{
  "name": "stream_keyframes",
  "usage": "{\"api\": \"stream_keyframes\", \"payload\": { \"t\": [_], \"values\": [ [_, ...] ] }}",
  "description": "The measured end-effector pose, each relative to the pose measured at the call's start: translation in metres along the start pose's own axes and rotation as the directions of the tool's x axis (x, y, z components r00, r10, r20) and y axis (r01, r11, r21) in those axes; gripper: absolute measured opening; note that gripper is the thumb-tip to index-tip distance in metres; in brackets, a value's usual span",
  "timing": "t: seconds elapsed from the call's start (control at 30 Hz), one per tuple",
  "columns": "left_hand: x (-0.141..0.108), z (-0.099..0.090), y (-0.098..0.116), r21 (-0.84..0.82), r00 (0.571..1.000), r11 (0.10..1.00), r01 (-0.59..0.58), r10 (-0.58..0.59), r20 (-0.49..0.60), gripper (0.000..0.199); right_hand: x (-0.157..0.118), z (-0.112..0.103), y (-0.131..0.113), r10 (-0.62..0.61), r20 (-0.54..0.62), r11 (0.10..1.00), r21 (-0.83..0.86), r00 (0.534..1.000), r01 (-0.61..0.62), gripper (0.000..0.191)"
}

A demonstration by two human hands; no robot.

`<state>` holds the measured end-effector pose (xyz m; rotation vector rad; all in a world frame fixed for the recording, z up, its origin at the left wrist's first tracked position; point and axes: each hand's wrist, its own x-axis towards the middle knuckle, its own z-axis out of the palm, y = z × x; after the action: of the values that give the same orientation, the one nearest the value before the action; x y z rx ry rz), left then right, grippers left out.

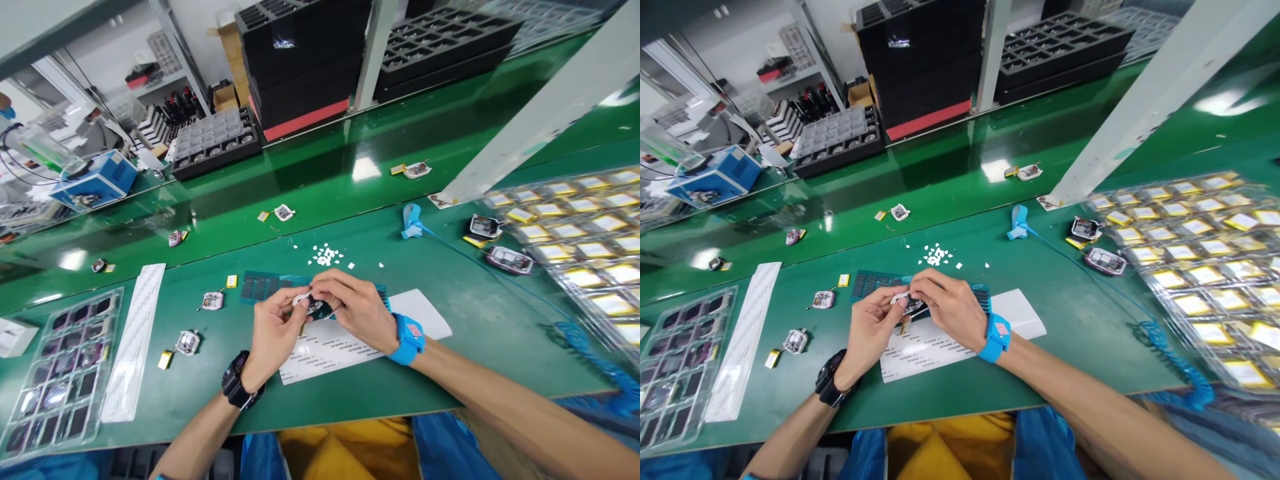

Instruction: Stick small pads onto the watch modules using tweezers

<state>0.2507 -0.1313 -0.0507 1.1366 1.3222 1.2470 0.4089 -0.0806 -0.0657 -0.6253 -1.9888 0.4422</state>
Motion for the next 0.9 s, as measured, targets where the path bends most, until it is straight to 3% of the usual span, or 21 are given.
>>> {"api": "stream_keyframes", "payload": {
  "t": [0.07, 0.17, 0.27, 0.43, 0.6, 0.77, 0.9],
  "values": [
    [-0.001, -0.001, 0.001, 0.018, 1.000, 1.000, -0.013, 0.013, -0.010, 0.032, 0.000, 0.000, -0.002, 0.043, -0.013, 0.998, 0.044, 0.999, -0.042, 0.019],
    [-0.002, -0.001, 0.003, 0.020, 0.999, 1.000, -0.023, 0.024, -0.027, 0.028, 0.001, 0.001, -0.007, 0.241, -0.036, 0.958, 0.170, 0.970, -0.232, 0.006],
    [-0.002, 0.000, 0.004, -0.008, 0.998, 1.000, -0.025, 0.025, -0.063, 0.025, 0.005, -0.001, -0.010, 0.412, 0.036, 0.871, 0.278, 0.911, -0.405, 0.004],
    [0.000, 0.003, 0.000, -0.030, 0.987, 0.998, -0.058, 0.053, -0.153, 0.021, 0.009, -0.006, -0.011, 0.484, 0.189, 0.748, 0.418, 0.854, -0.516, 0.013],
    [-0.001, 0.003, -0.002, 0.016, 0.982, 0.995, -0.095, 0.096, -0.164, 0.014, 0.009, -0.009, -0.013, 0.519, 0.214, 0.696, 0.456, 0.828, -0.554, 0.010],
    [-0.002, 0.004, -0.004, 0.044, 0.971, 0.989, -0.139, 0.145, -0.188, 0.006, 0.008, -0.004, -0.016, 0.511, 0.191, 0.720, 0.437, 0.838, -0.538, 0.008],
    [0.001, 0.005, -0.003, 0.020, 0.975, 0.995, -0.100, 0.102, -0.197, 0.006, 0.006, -0.001, -0.015, 0.496, 0.143, 0.759, 0.407, 0.856, -0.508, 0.009]
  ]
}}
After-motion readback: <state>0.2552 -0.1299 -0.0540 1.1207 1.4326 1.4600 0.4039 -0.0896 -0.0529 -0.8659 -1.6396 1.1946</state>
